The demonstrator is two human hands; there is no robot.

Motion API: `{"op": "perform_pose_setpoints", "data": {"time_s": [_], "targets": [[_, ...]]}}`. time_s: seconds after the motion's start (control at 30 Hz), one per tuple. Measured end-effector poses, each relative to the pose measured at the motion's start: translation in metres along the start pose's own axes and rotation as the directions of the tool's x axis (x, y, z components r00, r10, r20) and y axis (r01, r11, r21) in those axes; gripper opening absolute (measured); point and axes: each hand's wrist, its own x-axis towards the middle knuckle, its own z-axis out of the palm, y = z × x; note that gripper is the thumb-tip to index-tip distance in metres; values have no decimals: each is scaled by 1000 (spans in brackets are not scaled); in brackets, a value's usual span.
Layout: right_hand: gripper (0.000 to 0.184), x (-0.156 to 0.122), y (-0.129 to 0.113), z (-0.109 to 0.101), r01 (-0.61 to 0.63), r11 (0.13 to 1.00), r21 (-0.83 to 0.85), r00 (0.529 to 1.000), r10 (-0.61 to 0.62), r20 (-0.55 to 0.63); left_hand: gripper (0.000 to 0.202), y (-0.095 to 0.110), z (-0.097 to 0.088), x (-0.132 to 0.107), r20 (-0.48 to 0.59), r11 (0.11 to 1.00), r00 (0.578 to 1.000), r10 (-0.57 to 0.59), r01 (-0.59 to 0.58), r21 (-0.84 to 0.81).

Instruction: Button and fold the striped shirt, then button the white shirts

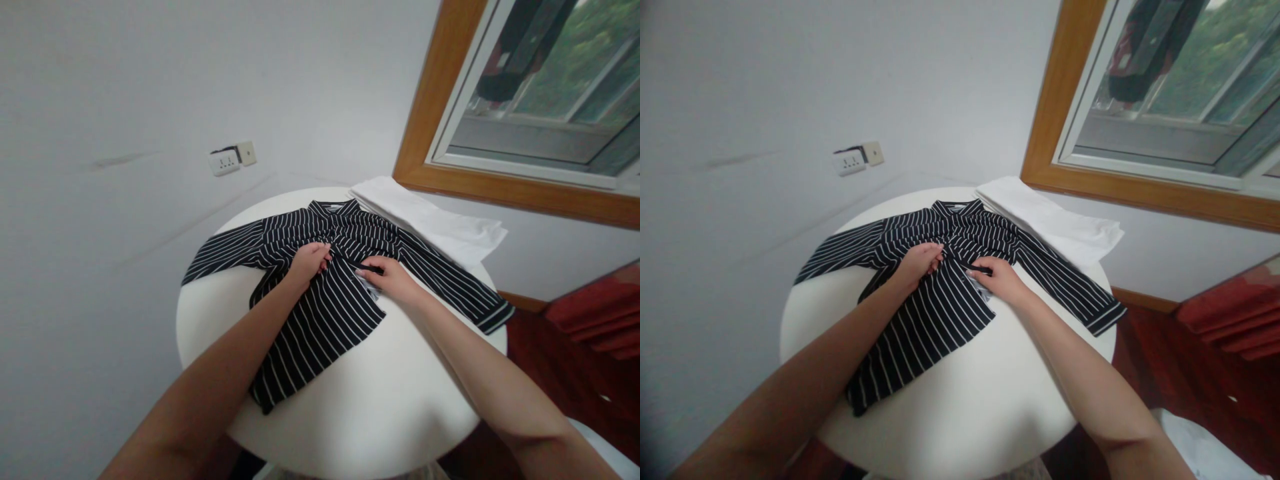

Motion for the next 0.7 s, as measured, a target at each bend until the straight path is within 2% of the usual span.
{"op": "perform_pose_setpoints", "data": {"time_s": [0.07, 0.13, 0.2, 0.27, 0.33, 0.4, 0.47, 0.53, 0.63, 0.7], "targets": [[27, 1, 1, -1, -15, 1000, 1, 1000, 15, -16, 29, 0, -3, 1, -33, 1000, 999, -21, 21, -7], [26, 1, 2, -1, -25, 1000, 13, 999, 26, -32, 23, 1, -3, 1, -39, 994, 998, -59, 55, -92], [25, 1, 3, -1, -33, 999, 27, 999, 34, -39, 15, -1, -1, 2, -14, 973, 995, -95, 90, -210], [23, 1, 5, 0, -44, 999, 28, 998, 45, -40, 10, -5, 2, 3, 19, 965, 996, -87, 89, -245], [22, 1, 8, 0, -61, 998, 18, 997, 62, -49, 11, -9, 6, 3, 28, 992, 1000, -4, 8, -128], [20, 1, 10, 1, -84, 996, 9, 994, 85, -64, 17, -13, 9, 0, 18, 986, 988, 150, -151, 76], [19, 1, 11, 1, -104, 995, 8, 992, 105, -73, 22, -13, 11, -5, 14, 912, 948, 317, -309, 271], [18, 1, 11, 1, -113, 994, 7, 991, 114, -69, 18, -9, 11, -12, 40, 813, 899, 437, -414, 410], [19, 1, 9, 0, -116, 993, 4, 991, 116, -63, 5, 0, 11, -21, 163, 672, 850, 501, -500, 546], [20, 1, 8, 1, -117, 993, 9, 990, 117, -74, 12, 3, 13, -25, 250, 614, 842, 478, -523, 591]]}}
